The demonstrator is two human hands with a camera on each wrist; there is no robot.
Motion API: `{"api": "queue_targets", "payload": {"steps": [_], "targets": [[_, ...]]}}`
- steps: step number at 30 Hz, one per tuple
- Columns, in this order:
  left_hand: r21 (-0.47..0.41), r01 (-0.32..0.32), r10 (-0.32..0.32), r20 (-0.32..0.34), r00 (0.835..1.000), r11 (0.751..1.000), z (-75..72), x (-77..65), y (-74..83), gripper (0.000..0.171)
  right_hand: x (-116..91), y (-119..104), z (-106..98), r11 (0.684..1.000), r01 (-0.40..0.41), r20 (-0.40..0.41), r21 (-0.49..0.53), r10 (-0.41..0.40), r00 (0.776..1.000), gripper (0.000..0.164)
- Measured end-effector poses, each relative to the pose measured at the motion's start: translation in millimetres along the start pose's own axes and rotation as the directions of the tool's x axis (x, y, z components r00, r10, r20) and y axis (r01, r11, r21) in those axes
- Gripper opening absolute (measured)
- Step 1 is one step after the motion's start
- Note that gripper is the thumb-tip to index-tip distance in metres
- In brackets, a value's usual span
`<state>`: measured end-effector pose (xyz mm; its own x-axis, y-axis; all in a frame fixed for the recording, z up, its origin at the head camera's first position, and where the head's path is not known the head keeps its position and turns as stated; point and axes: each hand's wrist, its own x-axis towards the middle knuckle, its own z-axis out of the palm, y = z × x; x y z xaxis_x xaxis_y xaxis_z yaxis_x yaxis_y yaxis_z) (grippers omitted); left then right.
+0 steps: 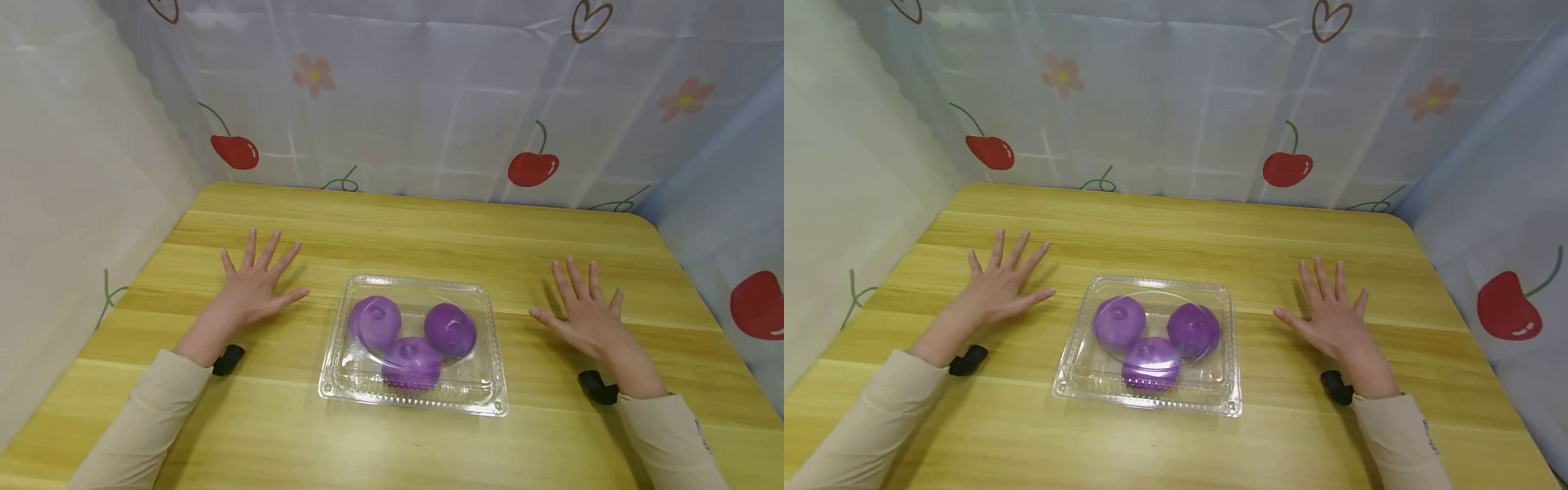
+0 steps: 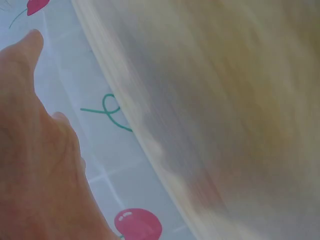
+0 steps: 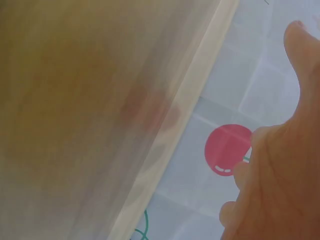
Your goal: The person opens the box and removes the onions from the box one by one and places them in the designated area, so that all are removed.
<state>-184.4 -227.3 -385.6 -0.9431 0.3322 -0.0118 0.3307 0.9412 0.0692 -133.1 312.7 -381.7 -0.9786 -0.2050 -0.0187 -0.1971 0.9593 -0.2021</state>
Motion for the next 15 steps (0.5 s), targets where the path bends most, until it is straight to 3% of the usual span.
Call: {"api": "queue_targets", "payload": {"steps": [15], "targets": [[-0.018, -0.046, 0.045, -0.062, 0.997, 0.999, -1.9, -11.9, 14.3, 0.083, -8.6, -0.5, -2.8, 1.000, 0.019, -0.016, -0.018, -0.019, 1.000, 0.086]]}}
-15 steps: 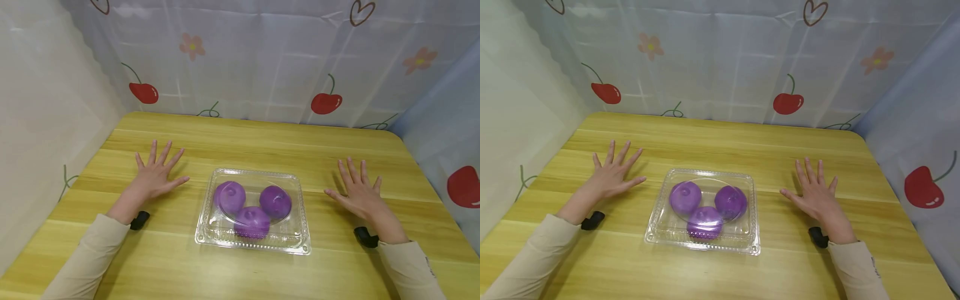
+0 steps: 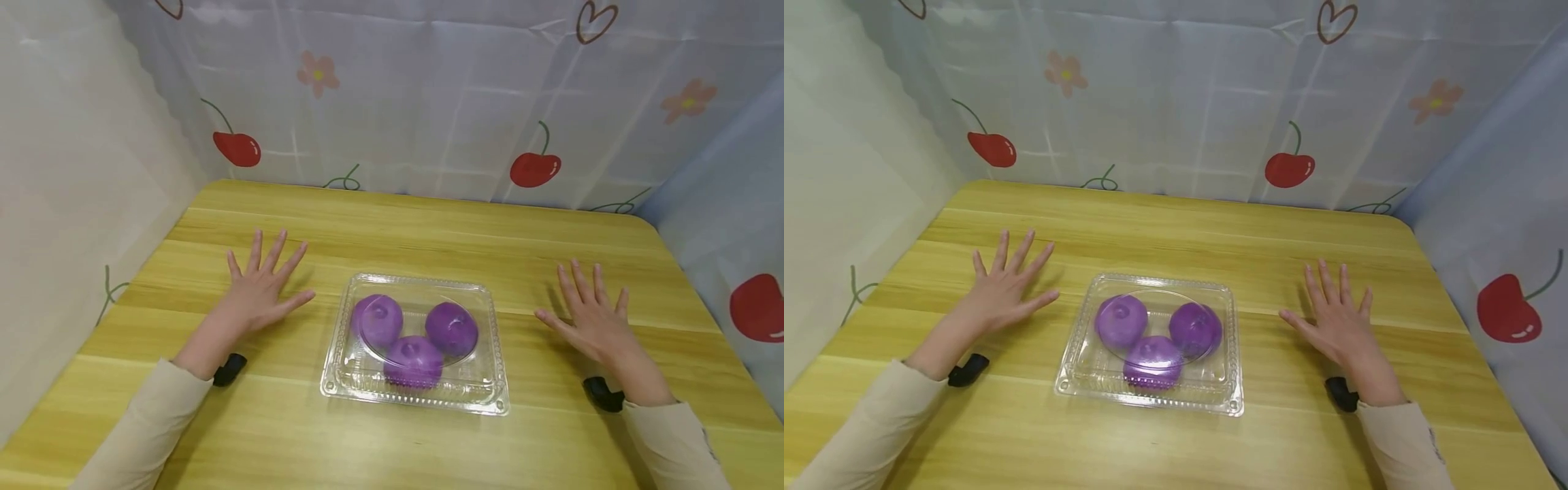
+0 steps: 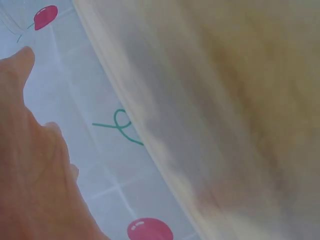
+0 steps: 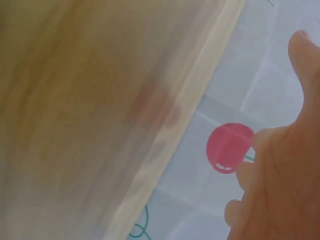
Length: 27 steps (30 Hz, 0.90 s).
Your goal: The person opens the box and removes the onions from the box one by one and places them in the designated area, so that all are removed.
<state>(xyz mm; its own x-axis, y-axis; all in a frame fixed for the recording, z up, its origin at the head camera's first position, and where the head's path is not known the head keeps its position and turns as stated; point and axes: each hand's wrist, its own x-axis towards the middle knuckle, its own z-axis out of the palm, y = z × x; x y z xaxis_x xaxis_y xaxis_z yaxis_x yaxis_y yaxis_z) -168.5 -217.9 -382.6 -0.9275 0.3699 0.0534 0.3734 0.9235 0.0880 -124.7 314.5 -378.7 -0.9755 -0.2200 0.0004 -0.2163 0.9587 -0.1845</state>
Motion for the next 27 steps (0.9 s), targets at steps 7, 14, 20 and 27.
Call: {"api": "queue_targets", "payload": {"steps": [7, 14, 20, 27], "targets": [[-0.013, -0.026, 0.026, -0.038, 0.999, 1.000, -6.7, -7.7, 8.1, 0.081, -6.1, -9.0, -8.5, 1.000, -0.011, -0.021, -0.002, 0.011, 1.000, 0.080], [-0.102, -0.040, 0.038, -0.028, 0.999, 0.994, -15.0, -17.3, 20.7, 0.074, -14.6, -27.5, -21.2, 1.000, 0.009, -0.060, -0.010, -0.010, 0.998, 0.079], [-0.324, -0.085, 0.087, -0.007, 0.996, 0.942, -19.6, -30.4, 34.7, 0.065, -25.3, -48.5, -31.4, 0.996, 0.059, -0.100, -0.060, -0.064, 0.993, 0.080], [-0.547, -0.093, 0.106, -0.007, 0.994, 0.832, -20.6, -39.6, 48.7, 0.054, -34.3, -74.0, -40.9, 0.987, 0.117, -0.140, -0.107, -0.131, 0.981, 0.081]]}}
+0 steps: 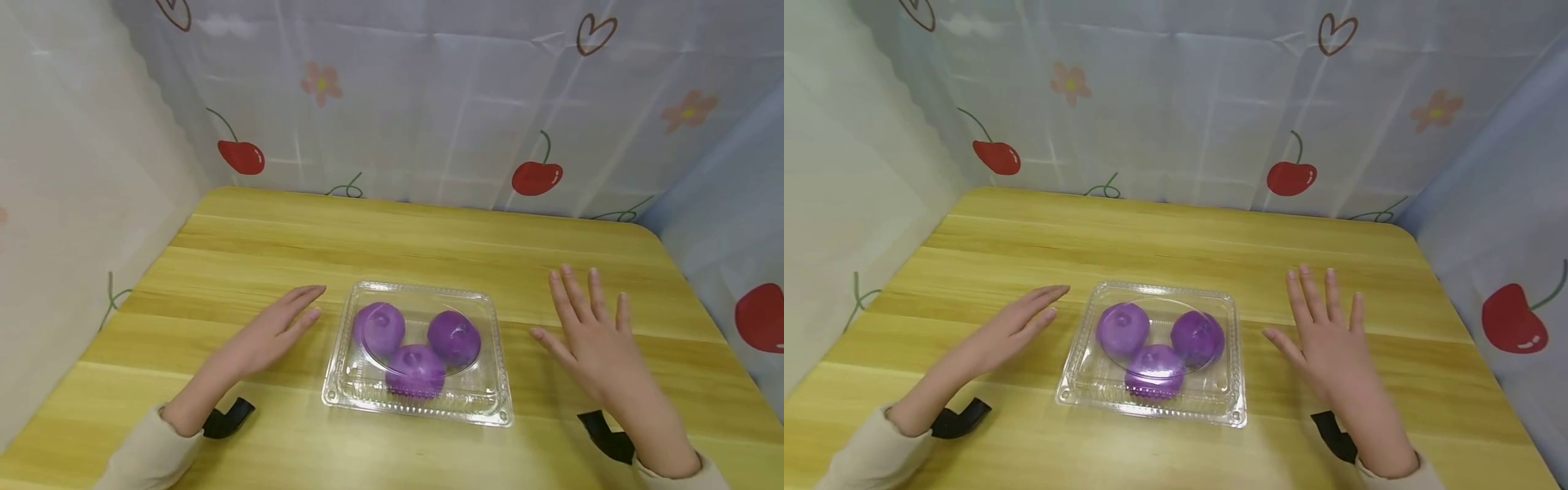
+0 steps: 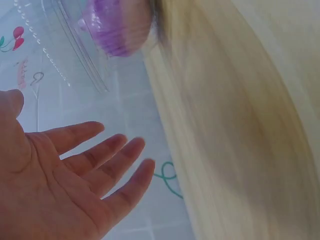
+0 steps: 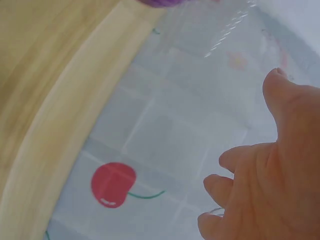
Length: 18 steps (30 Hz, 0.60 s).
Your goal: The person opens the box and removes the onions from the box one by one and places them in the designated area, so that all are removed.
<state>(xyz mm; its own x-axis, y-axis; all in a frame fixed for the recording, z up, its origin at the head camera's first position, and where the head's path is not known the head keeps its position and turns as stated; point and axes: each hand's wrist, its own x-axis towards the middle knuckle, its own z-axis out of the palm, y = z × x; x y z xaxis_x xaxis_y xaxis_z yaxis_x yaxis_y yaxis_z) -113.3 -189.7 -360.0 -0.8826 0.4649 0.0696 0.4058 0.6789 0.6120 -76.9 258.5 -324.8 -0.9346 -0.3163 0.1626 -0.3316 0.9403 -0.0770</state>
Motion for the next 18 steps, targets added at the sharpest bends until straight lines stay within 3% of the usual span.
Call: {"api": "queue_targets", "payload": {"steps": [5, 11, 14, 18], "targets": [[-0.106, -0.005, 0.006, 0.008, 1.000, 0.994, 4.6, -2.2, 2.9, 0.049, -2.1, -16.3, -7.1, 0.999, 0.044, -0.021, -0.014, -0.044, 0.999, 0.081], [-0.219, 0.020, -0.003, 0.078, 0.997, 0.975, 4.9, -3.1, 5.0, 0.044, -2.2, -36.6, -14.5, 0.994, 0.107, -0.045, -0.014, -0.108, 0.993, 0.083], [-0.311, 0.060, -0.016, 0.142, 0.990, 0.948, 3.9, -3.4, 5.1, 0.044, -0.6, -47.2, -16.2, 0.990, 0.137, -0.054, -0.010, -0.138, 0.989, 0.085], [-0.450, 0.109, -0.007, 0.222, 0.975, 0.886, 4.9, -1.8, 3.9, 0.048, 3.4, -60.6, -16.2, 0.986, 0.165, -0.064, -0.016, -0.166, 0.984, 0.086]]}}
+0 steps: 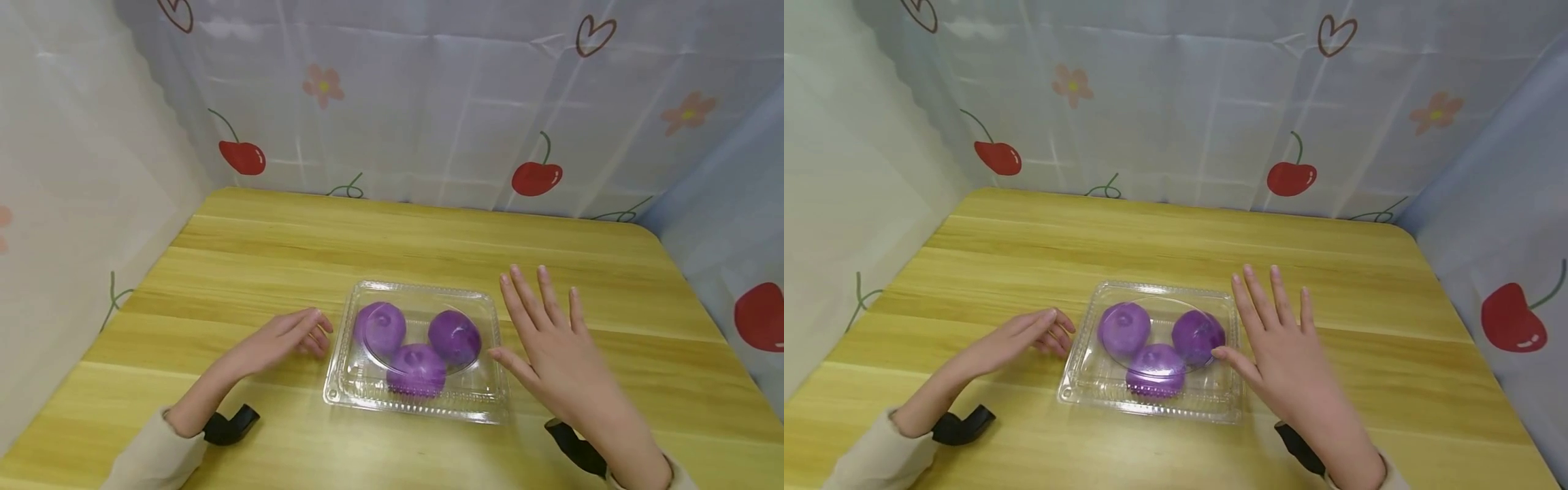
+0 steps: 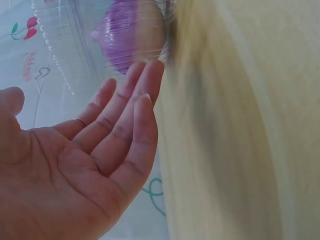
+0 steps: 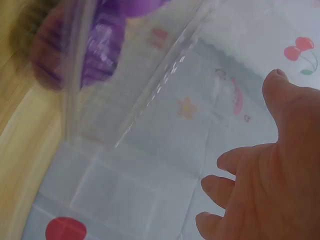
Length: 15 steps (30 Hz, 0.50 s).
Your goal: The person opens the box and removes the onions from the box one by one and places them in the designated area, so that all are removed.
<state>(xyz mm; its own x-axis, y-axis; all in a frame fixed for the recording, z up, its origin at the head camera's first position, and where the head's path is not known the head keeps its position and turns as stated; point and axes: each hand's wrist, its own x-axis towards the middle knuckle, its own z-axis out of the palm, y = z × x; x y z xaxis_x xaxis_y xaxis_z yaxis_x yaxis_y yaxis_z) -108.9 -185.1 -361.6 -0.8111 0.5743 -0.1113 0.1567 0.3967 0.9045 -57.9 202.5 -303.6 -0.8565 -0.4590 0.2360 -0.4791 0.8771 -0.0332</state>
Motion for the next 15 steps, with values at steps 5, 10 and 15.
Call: {"api": "queue_targets", "payload": {"steps": [5, 10, 15], "targets": [[-0.113, 0.012, -0.004, 0.073, 0.997, 0.994, 1.8, 1.5, -3.5, 0.054, 7.8, -15.4, 2.8, 0.999, 0.040, 0.005, 0.000, -0.040, 0.999, 0.085], [-0.203, 0.055, -0.022, 0.161, 0.987, 0.978, 2.1, 1.7, -7.4, 0.062, 16.5, -30.6, 5.4, 0.995, 0.102, 0.014, 0.011, -0.102, 0.995, 0.084], [-0.272, 0.099, -0.018, 0.288, 0.958, 0.957, 0.4, 3.3, -11.2, 0.067, 25.3, -46.7, 14.2, 0.983, 0.174, 0.010, 0.055, -0.175, 0.984, 0.087]]}}
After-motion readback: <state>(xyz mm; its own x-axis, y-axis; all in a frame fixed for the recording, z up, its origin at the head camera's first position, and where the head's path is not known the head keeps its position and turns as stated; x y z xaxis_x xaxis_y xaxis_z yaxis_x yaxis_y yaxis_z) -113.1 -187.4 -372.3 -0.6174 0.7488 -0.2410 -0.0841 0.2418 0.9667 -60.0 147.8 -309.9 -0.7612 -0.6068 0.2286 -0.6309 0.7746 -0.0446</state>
